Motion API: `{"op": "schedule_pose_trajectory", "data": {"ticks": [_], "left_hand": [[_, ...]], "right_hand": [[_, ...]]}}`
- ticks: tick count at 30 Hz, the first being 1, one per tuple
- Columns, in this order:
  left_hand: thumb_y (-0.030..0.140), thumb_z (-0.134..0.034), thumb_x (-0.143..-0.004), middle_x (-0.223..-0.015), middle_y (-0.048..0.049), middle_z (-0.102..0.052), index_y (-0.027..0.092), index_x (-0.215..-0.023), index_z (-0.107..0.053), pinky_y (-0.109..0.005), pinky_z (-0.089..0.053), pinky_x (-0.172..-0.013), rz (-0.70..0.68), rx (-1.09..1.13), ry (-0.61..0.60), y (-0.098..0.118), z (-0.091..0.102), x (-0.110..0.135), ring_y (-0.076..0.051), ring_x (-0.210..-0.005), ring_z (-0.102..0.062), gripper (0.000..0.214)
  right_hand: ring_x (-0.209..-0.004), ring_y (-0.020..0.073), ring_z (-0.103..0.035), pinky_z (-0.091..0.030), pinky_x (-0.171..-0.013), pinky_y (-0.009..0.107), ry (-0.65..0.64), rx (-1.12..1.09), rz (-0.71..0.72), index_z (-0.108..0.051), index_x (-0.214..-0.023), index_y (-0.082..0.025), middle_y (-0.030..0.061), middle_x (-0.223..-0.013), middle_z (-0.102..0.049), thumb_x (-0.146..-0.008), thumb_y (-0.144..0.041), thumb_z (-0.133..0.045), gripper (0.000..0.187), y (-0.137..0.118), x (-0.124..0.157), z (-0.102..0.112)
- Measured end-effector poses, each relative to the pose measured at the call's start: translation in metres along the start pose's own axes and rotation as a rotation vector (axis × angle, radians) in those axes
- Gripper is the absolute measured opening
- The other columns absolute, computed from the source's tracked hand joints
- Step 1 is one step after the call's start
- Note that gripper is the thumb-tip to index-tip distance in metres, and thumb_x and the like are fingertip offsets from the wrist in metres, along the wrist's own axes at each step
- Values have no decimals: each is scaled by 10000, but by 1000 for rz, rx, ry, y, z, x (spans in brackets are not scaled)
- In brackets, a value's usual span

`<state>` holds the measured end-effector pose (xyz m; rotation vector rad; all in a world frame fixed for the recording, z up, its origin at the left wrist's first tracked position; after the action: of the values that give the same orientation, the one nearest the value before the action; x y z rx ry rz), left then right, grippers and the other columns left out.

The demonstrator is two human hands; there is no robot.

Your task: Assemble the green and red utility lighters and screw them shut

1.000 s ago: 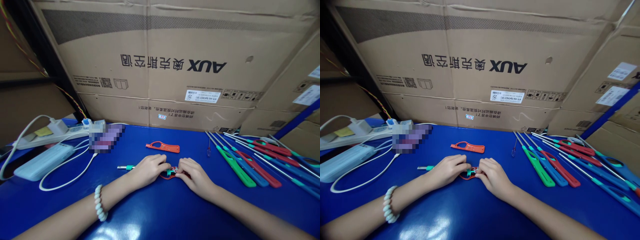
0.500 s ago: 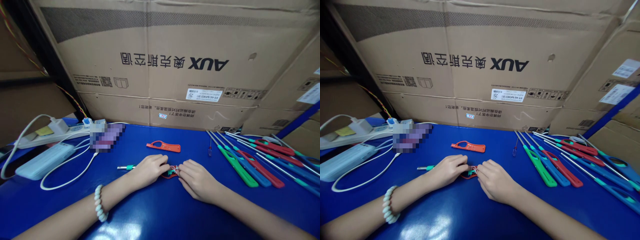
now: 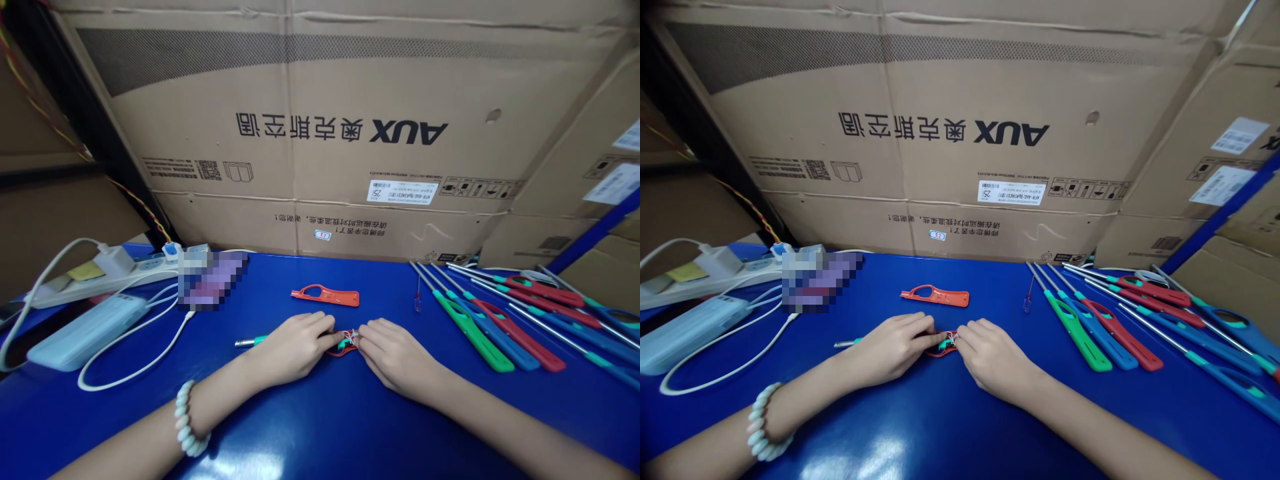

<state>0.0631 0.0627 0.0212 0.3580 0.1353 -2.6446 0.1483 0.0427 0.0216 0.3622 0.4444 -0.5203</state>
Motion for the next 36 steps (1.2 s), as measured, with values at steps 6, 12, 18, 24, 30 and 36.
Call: {"op": "schedule_pose_trajectory", "data": {"ticks": [6,12,18,24,30,36], "left_hand": [[114,-432,-937,-960,-43,-647,193,-1154,-599,-316,-492,-840,255,474,216,-35,11,5,-169,-924,-586,284],[80,-400,-926,-1012,-69,-624,177,-1056,-633,-353,-483,-846,252,363,229,-35,14,7,-190,-944,-566,283],[75,-420,-914,-924,-69,-585,148,-963,-642,-310,-478,-771,211,310,164,-30,8,4,-186,-863,-548,239],[83,-450,-913,-895,-55,-575,143,-860,-619,-293,-465,-757,231,394,208,-34,4,3,-172,-838,-540,187],[87,-470,-910,-898,-46,-575,155,-857,-610,-293,-456,-759,227,375,204,-35,4,3,-169,-836,-546,164],[96,-471,-910,-934,-46,-581,178,-926,-619,-324,-448,-788,243,358,216,-38,3,5,-184,-872,-538,169]], "right_hand": [[-697,201,-577,-434,-686,338,-2,4,-43,-625,-845,-120,97,-786,-640,-936,-79,-382,263,5,1,-3],[-687,188,-546,-406,-672,321,20,-32,-63,-610,-810,-133,74,-752,-611,-951,-100,-381,271,10,3,-4],[-673,176,-521,-388,-673,311,24,-55,-60,-601,-796,-135,69,-750,-596,-957,-109,-387,269,10,3,-5],[-670,175,-523,-389,-659,308,43,-62,-66,-600,-801,-144,69,-745,-603,-969,-118,-361,294,10,0,-3],[-675,180,-536,-393,-661,306,25,-99,-83,-591,-799,-150,67,-742,-599,-961,-125,-378,269,13,0,-2],[-732,184,-566,-420,-699,304,-7,-213,-158,-598,-837,-162,68,-764,-609,-963,-162,-383,249,20,1,-3]]}}
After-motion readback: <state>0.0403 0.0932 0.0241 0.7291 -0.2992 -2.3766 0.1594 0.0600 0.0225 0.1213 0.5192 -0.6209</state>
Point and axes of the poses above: each hand's wrist, its own x-axis away from the middle knuckle, its own z-axis out of the back of the hand, y = z × x, the point moved 9 cm from there along -x, towards the middle knuckle
